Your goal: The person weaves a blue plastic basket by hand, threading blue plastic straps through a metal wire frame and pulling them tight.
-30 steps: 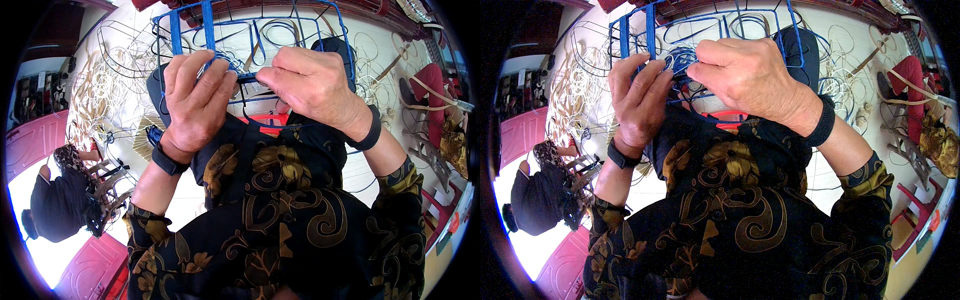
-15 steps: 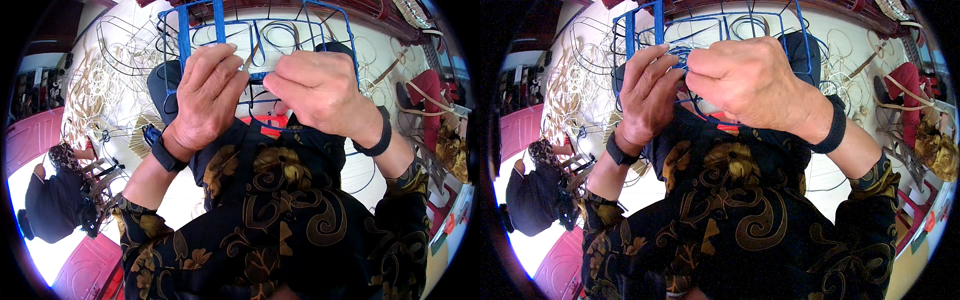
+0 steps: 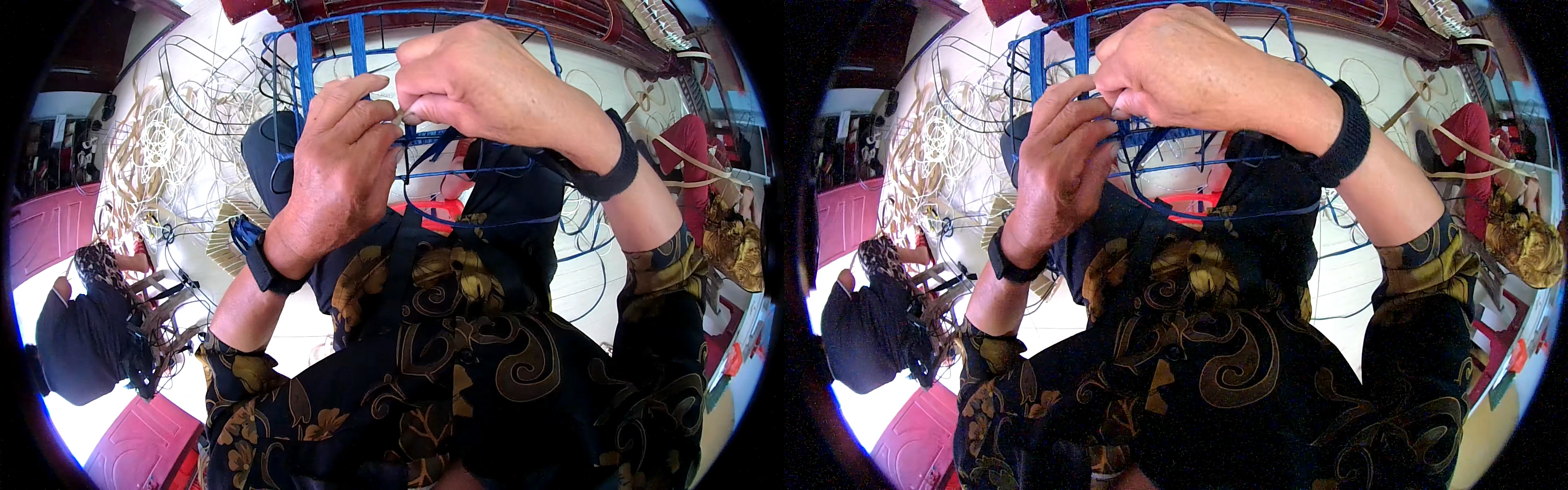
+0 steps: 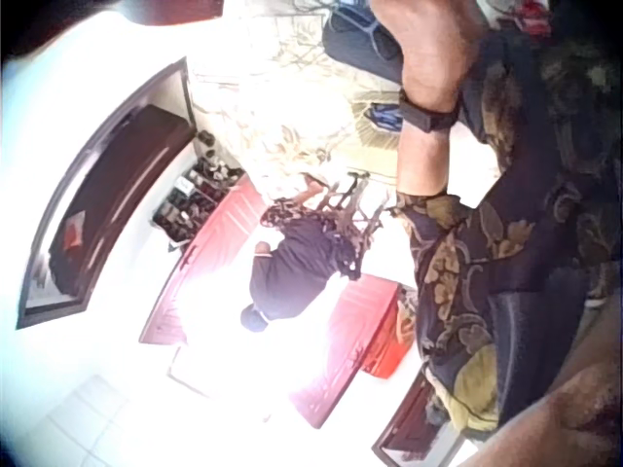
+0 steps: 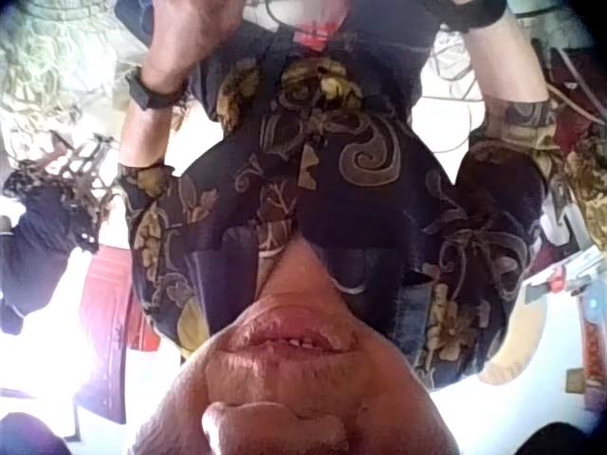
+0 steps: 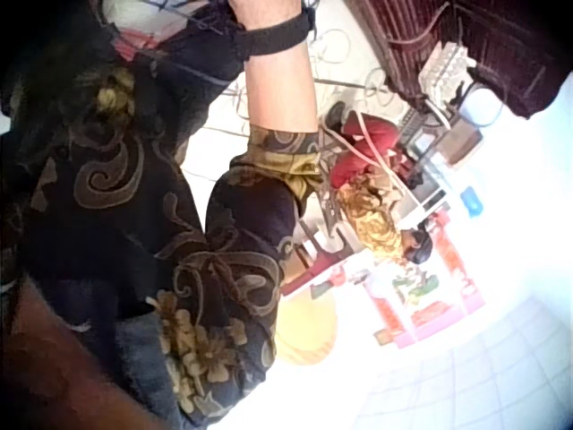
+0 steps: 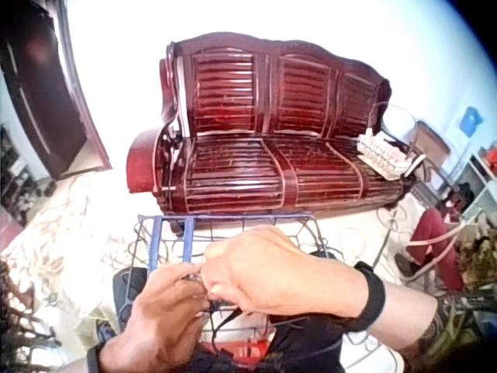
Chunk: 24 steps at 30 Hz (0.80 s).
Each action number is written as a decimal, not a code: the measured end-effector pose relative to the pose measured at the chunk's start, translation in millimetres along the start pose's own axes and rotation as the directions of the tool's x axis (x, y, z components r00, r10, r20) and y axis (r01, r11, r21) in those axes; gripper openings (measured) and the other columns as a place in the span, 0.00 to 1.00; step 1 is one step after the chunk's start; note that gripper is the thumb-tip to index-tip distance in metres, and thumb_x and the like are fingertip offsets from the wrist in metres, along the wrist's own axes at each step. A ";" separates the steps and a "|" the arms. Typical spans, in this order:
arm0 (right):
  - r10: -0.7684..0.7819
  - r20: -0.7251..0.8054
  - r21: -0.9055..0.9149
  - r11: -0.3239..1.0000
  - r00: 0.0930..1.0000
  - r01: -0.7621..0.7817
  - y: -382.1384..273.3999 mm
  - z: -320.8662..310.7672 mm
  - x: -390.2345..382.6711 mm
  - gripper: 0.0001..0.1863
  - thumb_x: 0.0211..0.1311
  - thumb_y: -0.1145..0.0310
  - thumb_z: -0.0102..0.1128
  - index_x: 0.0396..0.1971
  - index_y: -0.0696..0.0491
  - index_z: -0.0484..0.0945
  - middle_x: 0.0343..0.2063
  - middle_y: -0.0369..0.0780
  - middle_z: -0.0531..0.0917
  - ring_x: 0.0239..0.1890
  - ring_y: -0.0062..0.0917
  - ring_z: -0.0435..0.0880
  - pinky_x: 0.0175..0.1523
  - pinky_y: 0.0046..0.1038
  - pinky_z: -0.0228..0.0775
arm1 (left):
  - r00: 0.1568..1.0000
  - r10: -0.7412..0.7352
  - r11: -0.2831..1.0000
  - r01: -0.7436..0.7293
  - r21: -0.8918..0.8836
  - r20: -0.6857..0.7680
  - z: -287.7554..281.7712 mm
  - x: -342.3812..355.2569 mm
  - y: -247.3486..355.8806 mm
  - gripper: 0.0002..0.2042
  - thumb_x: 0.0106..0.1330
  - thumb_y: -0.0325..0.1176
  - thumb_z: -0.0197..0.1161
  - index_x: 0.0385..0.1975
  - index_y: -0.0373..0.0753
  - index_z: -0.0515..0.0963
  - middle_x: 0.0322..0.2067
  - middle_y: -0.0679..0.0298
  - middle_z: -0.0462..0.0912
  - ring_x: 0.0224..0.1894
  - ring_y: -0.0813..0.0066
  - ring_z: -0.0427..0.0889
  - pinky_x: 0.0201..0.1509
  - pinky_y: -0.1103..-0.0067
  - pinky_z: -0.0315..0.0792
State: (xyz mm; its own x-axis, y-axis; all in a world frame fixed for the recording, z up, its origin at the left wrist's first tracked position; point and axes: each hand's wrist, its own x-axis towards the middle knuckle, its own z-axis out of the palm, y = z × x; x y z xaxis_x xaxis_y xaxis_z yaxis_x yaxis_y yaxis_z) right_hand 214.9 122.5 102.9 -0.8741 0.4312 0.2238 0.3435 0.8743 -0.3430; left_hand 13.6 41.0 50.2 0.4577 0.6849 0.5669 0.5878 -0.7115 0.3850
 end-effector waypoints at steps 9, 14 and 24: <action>0.194 -0.056 0.066 0.980 0.979 -0.190 -6.0 -18.1 16.7 0.08 0.53 0.69 0.67 0.33 0.56 0.83 0.28 0.40 0.83 0.34 0.35 0.83 0.42 0.35 0.74 | 0.951 -0.291 0.924 0.308 -0.227 0.105 -6.6 28.6 -10.1 0.07 0.52 0.28 0.71 0.26 0.33 0.82 0.29 0.57 0.83 0.44 0.57 0.81 0.53 0.67 0.70; 0.448 0.155 0.631 0.641 0.881 -0.437 -32.8 -52.8 16.8 0.13 0.58 0.68 0.70 0.40 0.59 0.83 0.24 0.33 0.80 0.28 0.17 0.76 0.34 0.22 0.68 | 0.927 -0.332 0.907 0.364 -0.209 0.173 -13.8 37.6 -9.0 0.05 0.54 0.30 0.70 0.27 0.36 0.83 0.29 0.58 0.85 0.39 0.61 0.81 0.53 0.70 0.69; 0.092 -0.181 0.975 -0.117 0.979 0.191 0.0 -59.9 -47.1 0.30 0.69 0.68 0.60 0.66 0.62 0.64 0.52 0.45 0.82 0.48 0.26 0.84 0.56 0.31 0.77 | 0.910 -0.266 0.914 0.343 -0.216 0.317 -16.3 36.8 -4.7 0.05 0.63 0.32 0.63 0.28 0.38 0.79 0.27 0.65 0.81 0.37 0.69 0.79 0.68 0.66 0.52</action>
State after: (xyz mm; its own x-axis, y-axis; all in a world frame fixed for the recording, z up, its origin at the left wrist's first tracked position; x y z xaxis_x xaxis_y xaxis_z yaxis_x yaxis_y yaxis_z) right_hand 276.6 115.6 147.0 -0.7618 0.5433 0.3529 -0.5423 -0.2367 -0.8062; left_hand 16.8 67.0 81.2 0.4716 0.8627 0.1827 0.5505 -0.4499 0.7033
